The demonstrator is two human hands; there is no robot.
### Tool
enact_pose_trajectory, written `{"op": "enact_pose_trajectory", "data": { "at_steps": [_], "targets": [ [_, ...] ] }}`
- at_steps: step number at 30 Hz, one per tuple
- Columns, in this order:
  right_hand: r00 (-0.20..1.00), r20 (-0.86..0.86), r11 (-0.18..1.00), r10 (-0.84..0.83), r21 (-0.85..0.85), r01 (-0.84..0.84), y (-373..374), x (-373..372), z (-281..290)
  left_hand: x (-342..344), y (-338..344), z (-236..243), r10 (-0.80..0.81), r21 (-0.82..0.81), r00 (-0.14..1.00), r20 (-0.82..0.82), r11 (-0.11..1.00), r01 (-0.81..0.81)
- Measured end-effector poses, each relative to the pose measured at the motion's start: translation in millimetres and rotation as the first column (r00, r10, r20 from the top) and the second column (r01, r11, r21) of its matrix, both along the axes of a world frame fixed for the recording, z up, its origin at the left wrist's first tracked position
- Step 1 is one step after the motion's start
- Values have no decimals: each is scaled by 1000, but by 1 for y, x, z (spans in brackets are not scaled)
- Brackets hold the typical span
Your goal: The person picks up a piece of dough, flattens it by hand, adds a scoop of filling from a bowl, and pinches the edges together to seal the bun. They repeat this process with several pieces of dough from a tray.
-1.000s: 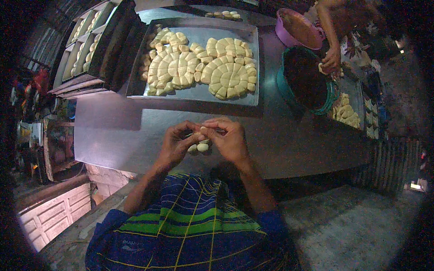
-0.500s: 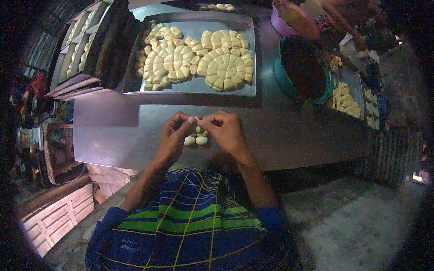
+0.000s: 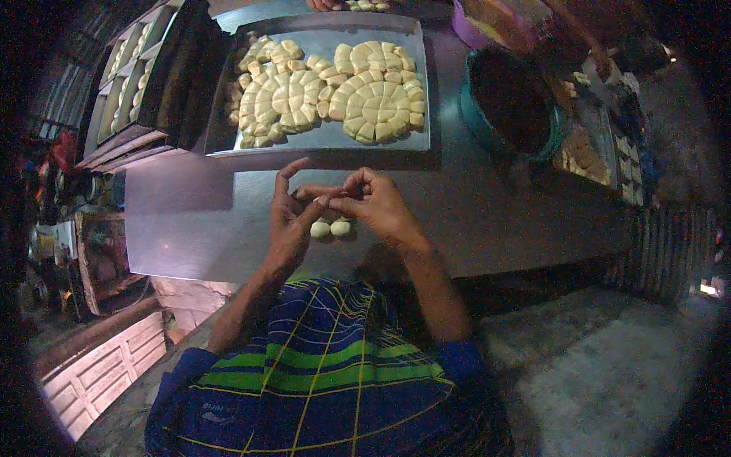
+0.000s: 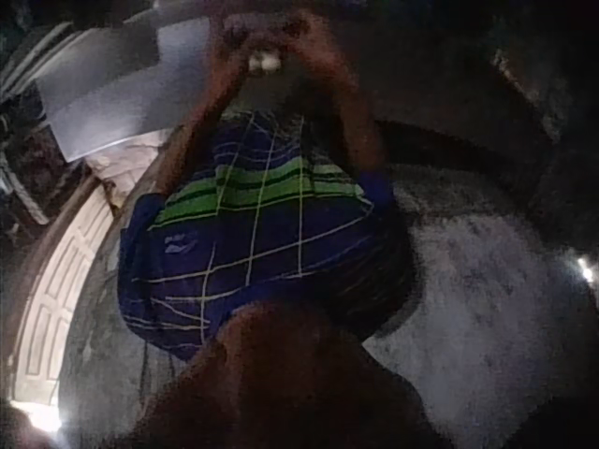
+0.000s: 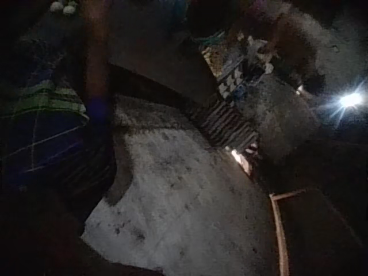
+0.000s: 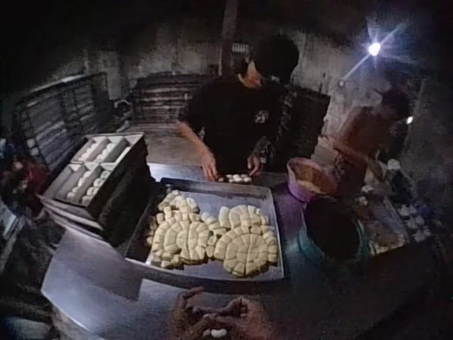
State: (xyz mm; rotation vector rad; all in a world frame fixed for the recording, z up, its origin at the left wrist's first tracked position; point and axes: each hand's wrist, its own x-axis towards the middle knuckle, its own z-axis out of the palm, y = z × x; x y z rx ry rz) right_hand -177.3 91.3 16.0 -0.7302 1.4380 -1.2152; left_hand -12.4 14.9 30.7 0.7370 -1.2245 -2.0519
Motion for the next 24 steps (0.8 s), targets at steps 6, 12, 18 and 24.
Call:
{"op": "enact_pose_trajectory", "data": {
  "at_steps": [6, 12, 18, 24],
  "targets": [
    [967, 141, 977, 214, -28, -212, 14, -4, -5, 9, 0, -12, -240, 55, 966, -100, 968, 246],
    [927, -346, 990, 142, 76, -123, 39, 2, -34, 14, -19, -50, 6, -486, 988, 156, 871, 72],
    [223, -973, 985, 61, 22, -173, 58, 24, -76, 58, -148, -86, 649, -857, 638, 415, 515, 33],
    [378, -926, 1000, -4, -7, -7, 58, 48, -103, 71, -243, -109, 484, -572, 309, 819, 644, 507]
  ]
}}
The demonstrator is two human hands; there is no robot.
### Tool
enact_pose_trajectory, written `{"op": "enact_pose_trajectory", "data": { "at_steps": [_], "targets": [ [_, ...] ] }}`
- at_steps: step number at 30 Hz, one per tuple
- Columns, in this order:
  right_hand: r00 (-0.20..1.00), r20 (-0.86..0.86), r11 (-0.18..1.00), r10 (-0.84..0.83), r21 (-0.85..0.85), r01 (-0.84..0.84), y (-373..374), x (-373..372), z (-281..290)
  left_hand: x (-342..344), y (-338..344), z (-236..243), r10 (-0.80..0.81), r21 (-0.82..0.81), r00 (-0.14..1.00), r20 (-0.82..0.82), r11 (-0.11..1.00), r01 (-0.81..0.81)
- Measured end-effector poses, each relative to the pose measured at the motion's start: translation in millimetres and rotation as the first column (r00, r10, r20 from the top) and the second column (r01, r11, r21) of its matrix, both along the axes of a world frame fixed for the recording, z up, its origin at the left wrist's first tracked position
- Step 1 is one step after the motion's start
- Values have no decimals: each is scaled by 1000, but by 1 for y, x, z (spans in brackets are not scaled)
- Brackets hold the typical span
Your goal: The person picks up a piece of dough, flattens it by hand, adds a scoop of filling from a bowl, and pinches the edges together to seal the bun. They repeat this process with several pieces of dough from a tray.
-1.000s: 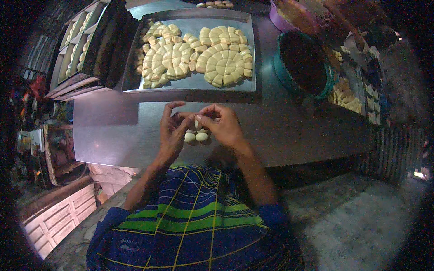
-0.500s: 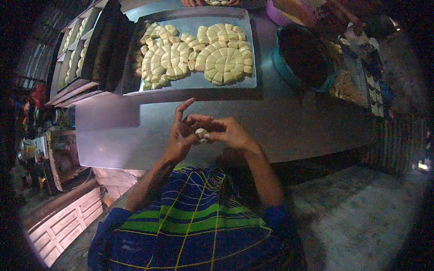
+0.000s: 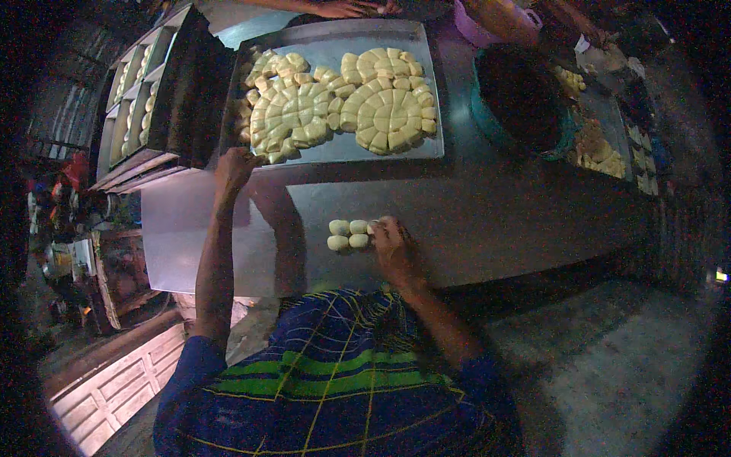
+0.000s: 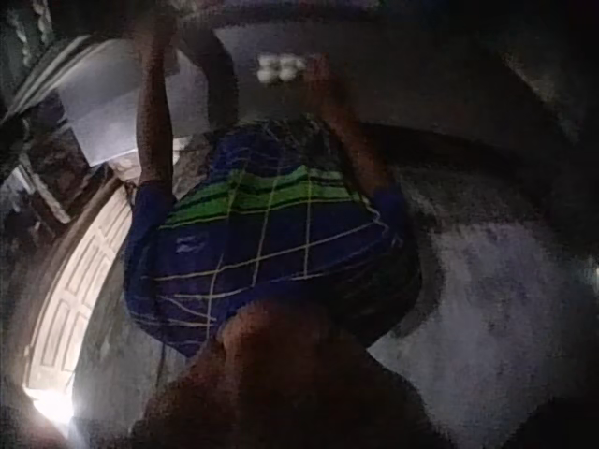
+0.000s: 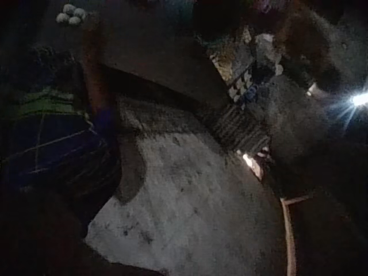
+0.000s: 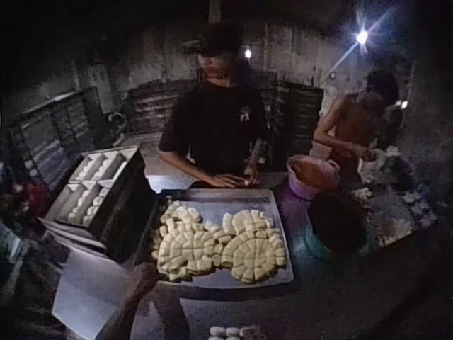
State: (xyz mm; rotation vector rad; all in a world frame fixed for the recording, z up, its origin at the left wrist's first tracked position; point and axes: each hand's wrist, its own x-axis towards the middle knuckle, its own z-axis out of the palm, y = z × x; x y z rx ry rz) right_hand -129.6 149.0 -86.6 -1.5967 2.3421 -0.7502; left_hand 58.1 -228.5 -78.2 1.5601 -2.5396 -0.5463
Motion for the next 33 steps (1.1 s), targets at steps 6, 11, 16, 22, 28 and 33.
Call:
{"op": "enact_pose_trajectory", "data": {
  "at_steps": [6, 11, 16, 22, 28, 33],
  "targets": [
    [976, 185, 983, -116, -121, 139, -17, -15, 56, 33, -47, -17, 149, 473, 878, -455, 876, 97],
    [859, 481, 952, -175, -138, 271, -40, -15, 74, 31, -11, 81, 273, 432, 596, -755, 891, 139],
    [650, 752, 847, 113, -414, 333, -113, 21, 103, -27, 101, 119, 500, 551, 254, -828, 810, 202],
    [777, 626, 885, 67, -397, 243, -126, 5, 133, -48, 179, 108, 581, 679, 353, -733, 656, 330],
    [811, 577, 861, 103, -460, 218, -99, -13, 103, -76, 210, 130, 143, 228, 520, -842, 968, 104],
    [52, 893, 802, 447, -425, 419, -54, 12, 102, -110, 234, 145, -656, -590, 588, -473, 732, 341]
  ]
}}
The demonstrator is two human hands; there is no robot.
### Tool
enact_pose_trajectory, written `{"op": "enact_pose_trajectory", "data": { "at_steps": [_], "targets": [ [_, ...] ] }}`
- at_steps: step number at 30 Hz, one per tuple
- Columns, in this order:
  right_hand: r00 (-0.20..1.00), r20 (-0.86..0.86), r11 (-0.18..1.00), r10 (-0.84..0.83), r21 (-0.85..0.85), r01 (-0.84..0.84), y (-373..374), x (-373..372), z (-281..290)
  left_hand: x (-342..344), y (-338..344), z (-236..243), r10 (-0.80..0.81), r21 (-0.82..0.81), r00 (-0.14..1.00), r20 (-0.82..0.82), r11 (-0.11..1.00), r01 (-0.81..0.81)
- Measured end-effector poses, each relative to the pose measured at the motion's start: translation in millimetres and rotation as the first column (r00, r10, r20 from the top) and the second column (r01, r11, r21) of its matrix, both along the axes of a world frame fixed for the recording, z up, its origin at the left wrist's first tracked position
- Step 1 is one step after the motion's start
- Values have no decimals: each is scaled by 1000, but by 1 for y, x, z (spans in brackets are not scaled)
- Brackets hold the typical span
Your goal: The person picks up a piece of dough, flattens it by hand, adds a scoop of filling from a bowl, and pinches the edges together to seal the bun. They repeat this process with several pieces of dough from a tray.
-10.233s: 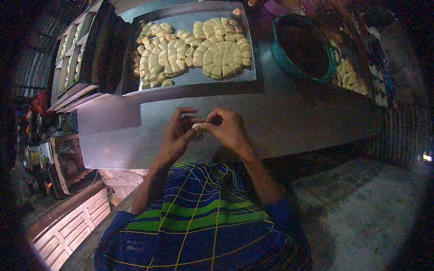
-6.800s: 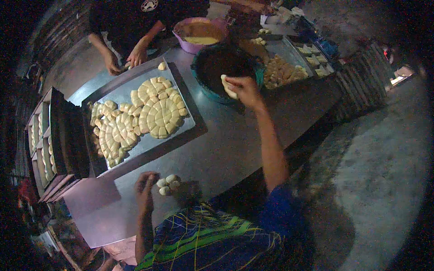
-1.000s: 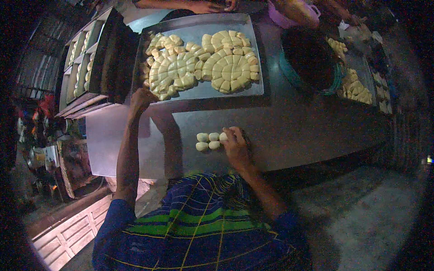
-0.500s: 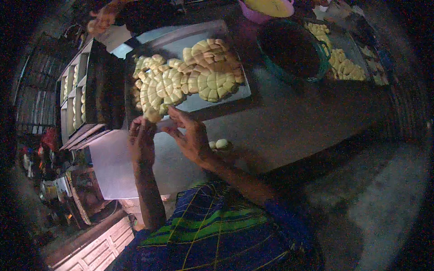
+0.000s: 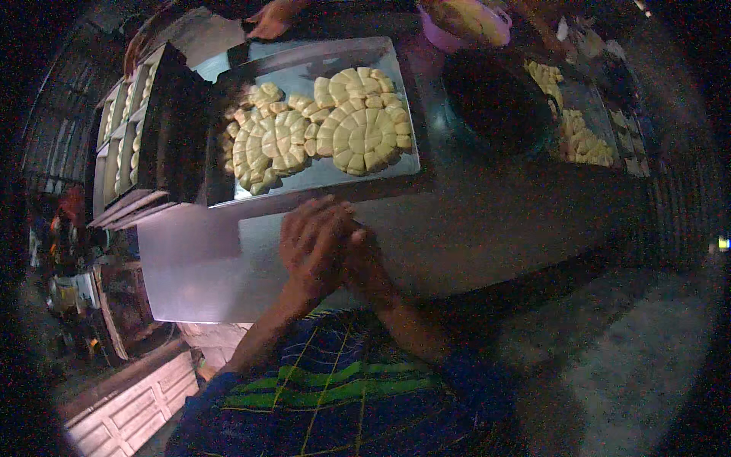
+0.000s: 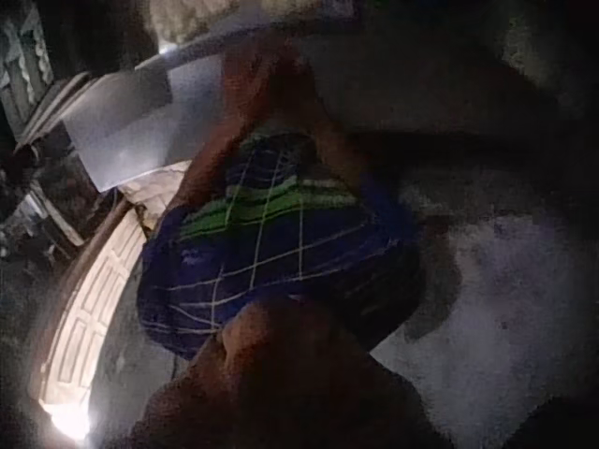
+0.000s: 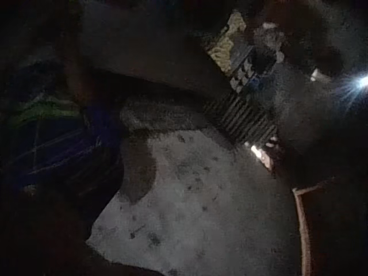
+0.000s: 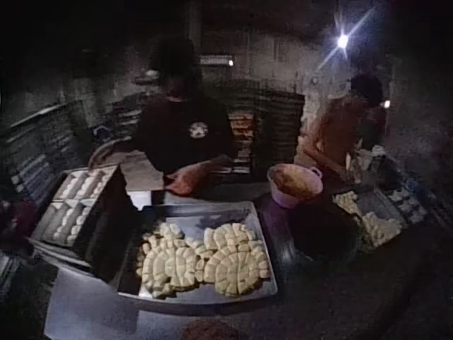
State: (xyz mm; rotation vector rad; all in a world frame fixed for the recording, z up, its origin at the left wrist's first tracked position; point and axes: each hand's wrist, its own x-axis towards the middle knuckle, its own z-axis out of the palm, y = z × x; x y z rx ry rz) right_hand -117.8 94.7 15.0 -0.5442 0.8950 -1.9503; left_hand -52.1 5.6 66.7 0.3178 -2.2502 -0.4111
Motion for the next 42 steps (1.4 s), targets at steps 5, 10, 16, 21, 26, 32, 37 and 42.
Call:
{"op": "enact_pose_trajectory", "data": {
  "at_steps": [5, 10, 16, 21, 26, 32, 37, 42],
  "targets": [
    [983, 174, 990, 60, 118, -81, 54, 0, -15, -21, 13, -23, -279, 173, 956, -87, 941, 290],
    [988, 116, 974, -107, 212, 81, 82, -40, -27, -49, 26, -37, -491, 659, 855, -169, 588, 468],
    [767, -642, 819, -21, 429, 381, 66, -209, 69, 8, 9, -63, -317, 982, 948, 34, 185, 27],
    [245, -898, 807, 365, 436, 398, 58, -368, 58, 47, -17, -82, 19, 971, 1000, 26, 238, -29],
    [89, -665, 610, 741, 723, 323, 28, -416, 31, 83, -33, -86, 150, 956, 986, 65, 276, -105],
    [186, -575, 547, 796, 817, 182, 17, -424, 6, 116, -24, -113, 220, 979, 975, 42, 188, -85],
    [372, -571, 597, 732, 801, 56, 32, -423, 35, 108, -12, -116, 219, 992, 974, 63, 97, -86],
    [779, -442, 796, 444, 594, -116, 26, -324, 52, 61, -4, -90, -5, 994, 1000, -20, -107, 20]
  ]
}}
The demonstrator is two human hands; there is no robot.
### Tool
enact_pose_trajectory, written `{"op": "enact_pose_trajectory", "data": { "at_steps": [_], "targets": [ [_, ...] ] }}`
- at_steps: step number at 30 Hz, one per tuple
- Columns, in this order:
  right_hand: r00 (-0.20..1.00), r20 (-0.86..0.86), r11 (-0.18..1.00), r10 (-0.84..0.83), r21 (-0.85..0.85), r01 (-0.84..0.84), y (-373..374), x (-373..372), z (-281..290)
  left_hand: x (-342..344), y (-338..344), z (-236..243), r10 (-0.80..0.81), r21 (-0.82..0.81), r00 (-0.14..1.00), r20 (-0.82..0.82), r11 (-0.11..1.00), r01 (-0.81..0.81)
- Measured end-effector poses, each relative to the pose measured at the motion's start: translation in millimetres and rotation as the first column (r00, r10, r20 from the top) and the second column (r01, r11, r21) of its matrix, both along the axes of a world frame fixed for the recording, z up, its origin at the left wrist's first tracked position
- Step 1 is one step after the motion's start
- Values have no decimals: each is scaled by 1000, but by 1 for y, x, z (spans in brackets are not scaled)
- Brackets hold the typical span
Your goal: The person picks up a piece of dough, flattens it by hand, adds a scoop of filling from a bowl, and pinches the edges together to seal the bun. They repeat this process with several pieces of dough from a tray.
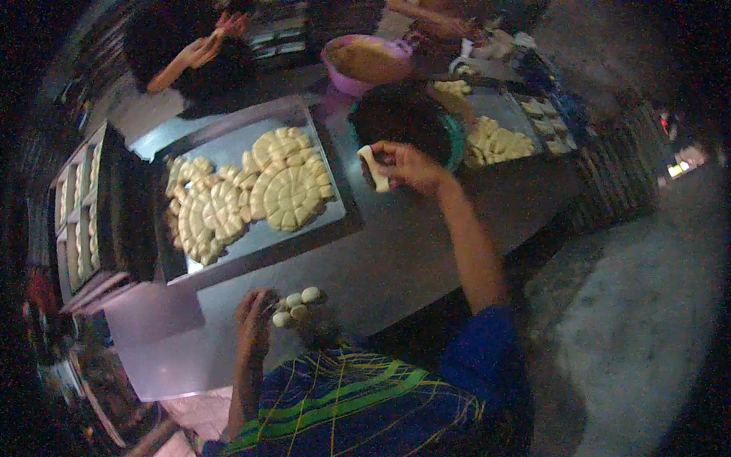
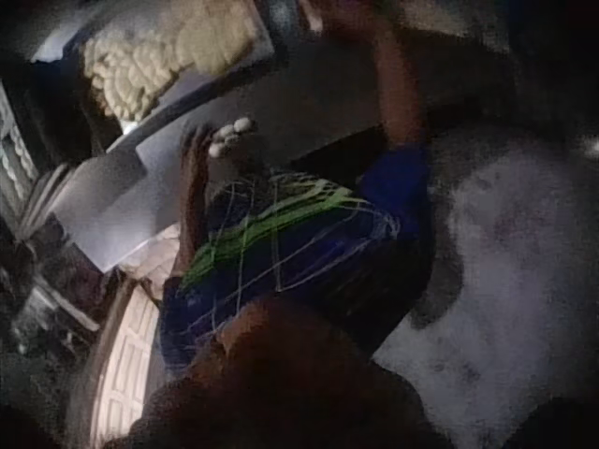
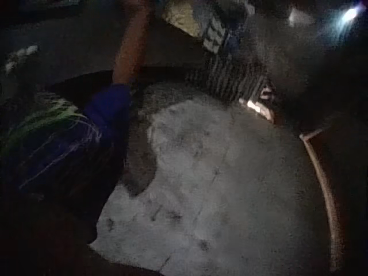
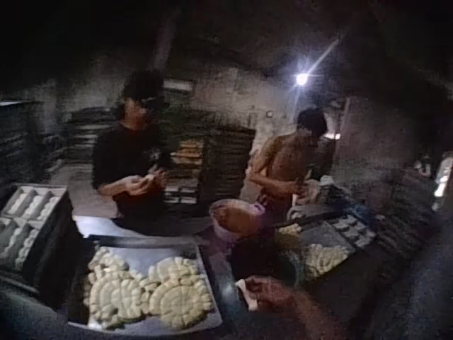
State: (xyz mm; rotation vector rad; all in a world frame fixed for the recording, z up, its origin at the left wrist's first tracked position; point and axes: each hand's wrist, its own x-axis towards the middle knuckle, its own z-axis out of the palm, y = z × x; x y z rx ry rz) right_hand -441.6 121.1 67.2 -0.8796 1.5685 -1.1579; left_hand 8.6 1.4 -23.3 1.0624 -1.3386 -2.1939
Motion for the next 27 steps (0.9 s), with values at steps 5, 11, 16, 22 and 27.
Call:
{"op": "enact_pose_trajectory", "data": {
  "at_steps": [5, 11, 16, 22, 27],
  "targets": [
    [912, 409, 958, -30, -248, 143, -18, 159, -11, -81, 16, 48, -137, 429, 958, -254, 871, 238],
    [830, 554, 914, -72, -297, 278, -21, 223, -26, -68, 10, 40, -30, 496, 941, -338, 844, 205],
    [744, 641, 851, -191, -269, 450, -22, 238, -53, -61, 2, 46, 15, 380, 937, -350, 916, 127],
    [484, -846, 881, -225, -388, -269, -20, 248, -28, -72, -3, 49, 223, 259, 930, -292, 954, -148],
    [456, -871, 894, -184, -341, -291, -15, 242, -14, -60, -8, 58, 93, -123, 972, -215, 985, -122]
  ]
}}
